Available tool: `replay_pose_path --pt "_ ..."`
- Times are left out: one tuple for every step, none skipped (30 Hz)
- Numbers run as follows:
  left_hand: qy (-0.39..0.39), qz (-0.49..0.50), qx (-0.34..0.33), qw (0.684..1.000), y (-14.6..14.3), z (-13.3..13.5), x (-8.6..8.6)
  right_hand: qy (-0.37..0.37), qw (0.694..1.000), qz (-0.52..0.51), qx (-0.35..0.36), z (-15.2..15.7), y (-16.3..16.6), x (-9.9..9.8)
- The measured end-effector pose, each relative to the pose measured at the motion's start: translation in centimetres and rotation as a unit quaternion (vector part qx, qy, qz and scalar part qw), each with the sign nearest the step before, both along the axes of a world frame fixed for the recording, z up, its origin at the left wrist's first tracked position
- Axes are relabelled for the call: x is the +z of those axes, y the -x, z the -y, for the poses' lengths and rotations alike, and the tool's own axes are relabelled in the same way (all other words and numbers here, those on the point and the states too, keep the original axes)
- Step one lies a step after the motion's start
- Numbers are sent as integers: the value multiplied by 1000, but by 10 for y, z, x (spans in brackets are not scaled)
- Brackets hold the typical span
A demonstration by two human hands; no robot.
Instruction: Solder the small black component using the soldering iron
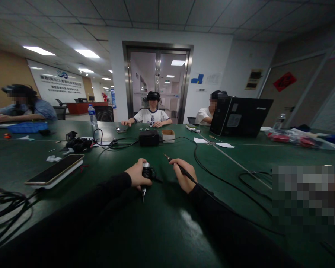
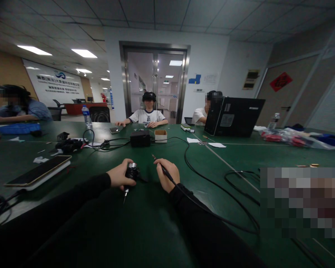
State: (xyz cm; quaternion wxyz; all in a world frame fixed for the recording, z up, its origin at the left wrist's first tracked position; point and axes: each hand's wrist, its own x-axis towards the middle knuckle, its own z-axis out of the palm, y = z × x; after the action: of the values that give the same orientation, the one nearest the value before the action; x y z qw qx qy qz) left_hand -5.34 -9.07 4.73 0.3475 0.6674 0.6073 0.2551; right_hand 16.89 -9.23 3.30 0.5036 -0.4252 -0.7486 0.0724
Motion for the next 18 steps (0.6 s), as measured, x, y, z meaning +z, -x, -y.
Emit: replay_pose_path --pt "-1 6 2 1000 -8 -8 -2 0 1000 -3 -3 -1 -1 -1" --pt "-2 11 2 1000 -16 -16 -4 0 1000 -5 -6 -1 -1 -1" --pt "-5 17 1 1000 -23 -23 -5 1 1000 -6 -8 -2 -2 -2" --pt "-10 23 1 1000 -30 -29 -7 1 1000 -5 -11 -2 -2 -2" --pt "-13 27 -2 1000 -37 -34 -8 1 1000 -5 -14 -2 -2 -2" --pt "-16 29 -4 999 -43 -39 -9 -1 1000 -5 -16 -3 -3 -2" --pt "-17 29 -8 999 -49 -43 -10 -3 1000 -6 -18 -3 -3 -2" --pt "-18 26 -12 999 -54 -46 -12 -4 1000 -7 -20 -3 -3 -3" --pt "-18 22 -14 999 -58 -49 -13 -5 1000 -10 -22 -4 -4 -3" --pt "-20 17 -16 1000 -62 -50 -14 -4 1000 -14 -24 -4 -4 -3" --pt "-25 13 -17 999 -64 -52 -16 -3 1000 -18 -24 -5 -4 -3" --pt "-29 10 -19 999 -66 -52 -17 -1 999 -23 -23 -5 -5 -4" --pt "-34 7 -22 999 -67 -52 -18 1 999 -26 -22 -6 -5 -4" --pt "-38 6 -22 999 -67 -53 -19 2 999 -29 -21 -6 -5 -4" --pt "-39 4 -22 999 -66 -53 -20 3 999 -30 -22 -7 -6 -5" --pt "-37 2 -17 999 -65 -54 -20 3 999 -30 -22 -7 -6 -5" --pt "-32 -1 -9 999 -62 -56 -20 3 999 -30 -23 -7 -6 -5" --pt "-20 -6 3 1000 -60 -60 -19 2 999 -30 -23 -7 -5 -5"
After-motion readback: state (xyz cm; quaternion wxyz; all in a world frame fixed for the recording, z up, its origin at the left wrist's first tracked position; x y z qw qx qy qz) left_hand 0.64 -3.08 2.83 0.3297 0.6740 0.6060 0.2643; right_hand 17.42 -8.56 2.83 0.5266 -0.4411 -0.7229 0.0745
